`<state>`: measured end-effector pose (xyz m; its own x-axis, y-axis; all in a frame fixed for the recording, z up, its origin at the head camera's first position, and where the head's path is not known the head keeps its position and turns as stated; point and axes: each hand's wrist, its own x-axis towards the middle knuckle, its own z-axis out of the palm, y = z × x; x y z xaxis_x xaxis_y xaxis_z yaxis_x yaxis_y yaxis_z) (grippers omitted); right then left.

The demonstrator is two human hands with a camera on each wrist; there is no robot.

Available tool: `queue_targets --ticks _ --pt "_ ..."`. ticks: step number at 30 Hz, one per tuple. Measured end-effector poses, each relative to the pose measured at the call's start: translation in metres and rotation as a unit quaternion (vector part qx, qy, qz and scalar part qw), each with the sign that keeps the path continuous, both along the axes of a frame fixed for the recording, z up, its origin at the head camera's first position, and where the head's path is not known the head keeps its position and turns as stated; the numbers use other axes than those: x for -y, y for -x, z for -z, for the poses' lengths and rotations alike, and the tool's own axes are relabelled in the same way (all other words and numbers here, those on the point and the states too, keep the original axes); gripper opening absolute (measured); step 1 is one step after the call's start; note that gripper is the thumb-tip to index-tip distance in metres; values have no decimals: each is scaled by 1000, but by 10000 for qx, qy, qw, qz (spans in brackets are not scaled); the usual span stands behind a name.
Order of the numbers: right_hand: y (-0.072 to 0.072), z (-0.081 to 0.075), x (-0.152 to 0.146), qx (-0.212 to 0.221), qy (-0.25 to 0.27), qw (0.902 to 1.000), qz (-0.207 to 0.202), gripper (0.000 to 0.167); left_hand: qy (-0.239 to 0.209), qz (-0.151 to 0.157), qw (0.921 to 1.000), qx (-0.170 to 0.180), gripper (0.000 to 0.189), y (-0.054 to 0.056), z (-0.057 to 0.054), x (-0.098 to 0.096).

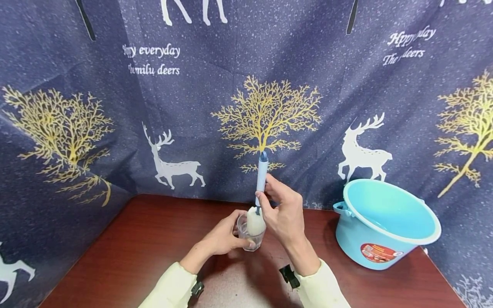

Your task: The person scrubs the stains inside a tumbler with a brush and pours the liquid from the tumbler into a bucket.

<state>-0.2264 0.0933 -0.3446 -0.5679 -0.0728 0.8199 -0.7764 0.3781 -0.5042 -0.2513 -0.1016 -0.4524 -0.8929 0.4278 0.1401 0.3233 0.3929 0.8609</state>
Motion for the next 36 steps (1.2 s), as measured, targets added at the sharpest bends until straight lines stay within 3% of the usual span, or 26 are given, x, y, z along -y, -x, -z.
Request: queue_targets --ticks 20,36 --pt "-4 -2 2 499 399 9977 -245 42 -17 -49 10000 60 81 1 -1 -1" --pt "-3 0 3 591 524 9960 -408 41 -119 -7 9999 56 82 0 0 -2"
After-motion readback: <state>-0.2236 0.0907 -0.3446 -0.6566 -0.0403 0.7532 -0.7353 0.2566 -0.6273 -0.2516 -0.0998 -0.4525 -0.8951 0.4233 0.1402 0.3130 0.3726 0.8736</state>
